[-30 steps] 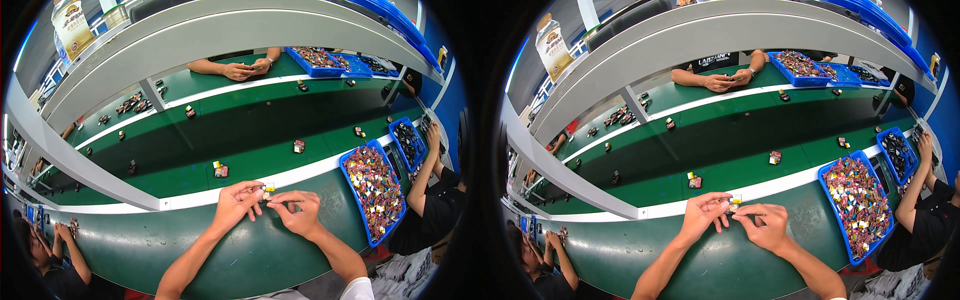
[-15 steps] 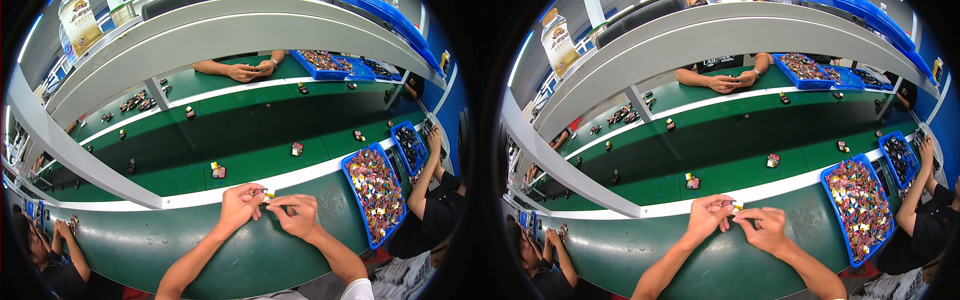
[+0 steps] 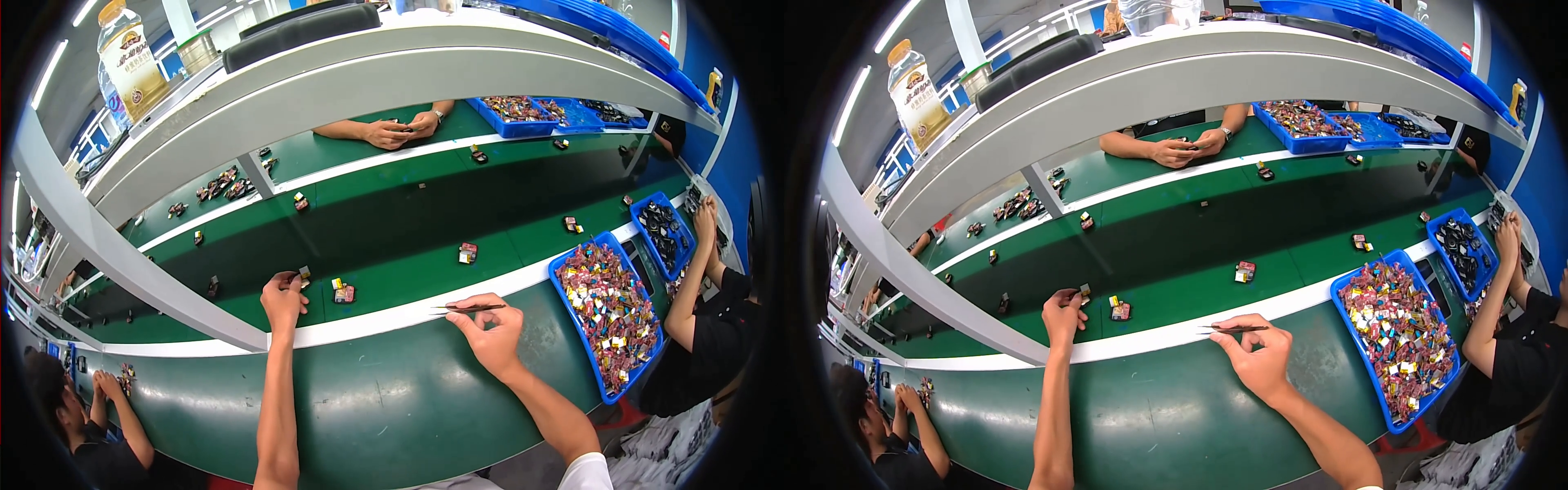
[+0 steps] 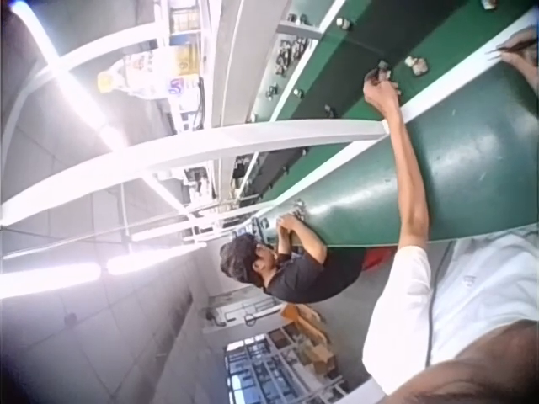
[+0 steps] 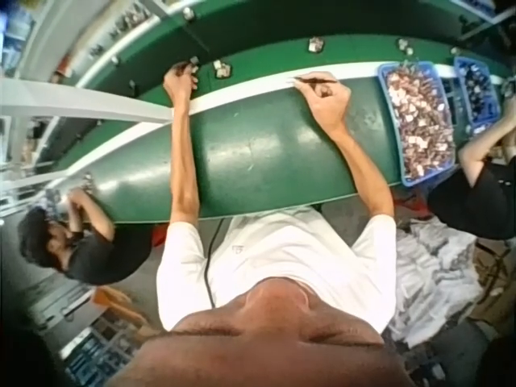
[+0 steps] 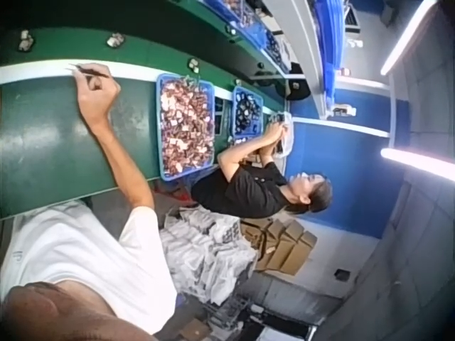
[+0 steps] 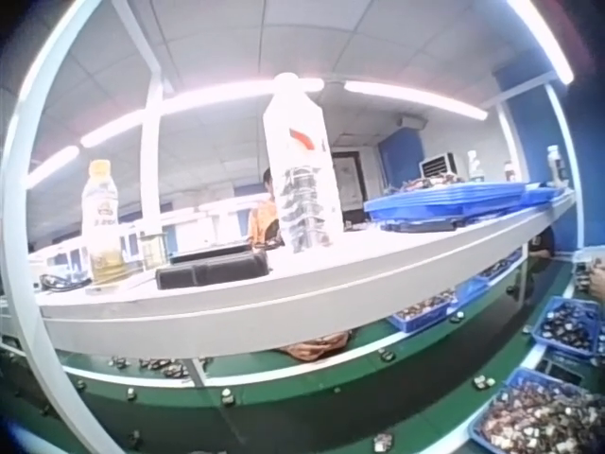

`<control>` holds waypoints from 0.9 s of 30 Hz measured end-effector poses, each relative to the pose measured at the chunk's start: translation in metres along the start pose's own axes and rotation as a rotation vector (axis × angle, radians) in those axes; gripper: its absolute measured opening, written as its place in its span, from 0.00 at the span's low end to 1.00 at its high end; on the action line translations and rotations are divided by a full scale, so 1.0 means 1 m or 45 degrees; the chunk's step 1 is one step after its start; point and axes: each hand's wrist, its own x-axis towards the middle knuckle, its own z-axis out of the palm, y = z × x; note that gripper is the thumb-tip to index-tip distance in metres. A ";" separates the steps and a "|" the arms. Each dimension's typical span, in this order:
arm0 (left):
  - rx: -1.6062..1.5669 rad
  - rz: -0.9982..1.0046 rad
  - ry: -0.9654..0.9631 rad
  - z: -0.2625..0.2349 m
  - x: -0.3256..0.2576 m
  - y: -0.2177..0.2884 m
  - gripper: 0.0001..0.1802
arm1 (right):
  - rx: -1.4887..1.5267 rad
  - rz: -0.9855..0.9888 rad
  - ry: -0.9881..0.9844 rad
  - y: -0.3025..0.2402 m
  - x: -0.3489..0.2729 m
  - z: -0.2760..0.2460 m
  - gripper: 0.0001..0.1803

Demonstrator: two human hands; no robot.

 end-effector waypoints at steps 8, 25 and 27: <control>0.691 0.528 0.218 0.019 -0.060 0.023 0.28 | -0.019 0.042 -0.010 -0.001 -0.001 0.002 0.05; 0.793 0.355 -0.100 -0.009 -0.047 0.002 0.13 | 0.012 0.036 -0.036 0.003 -0.003 0.000 0.06; 0.612 0.198 -0.064 -0.009 -0.043 -0.003 0.10 | 0.024 0.064 -0.051 0.001 -0.003 0.001 0.06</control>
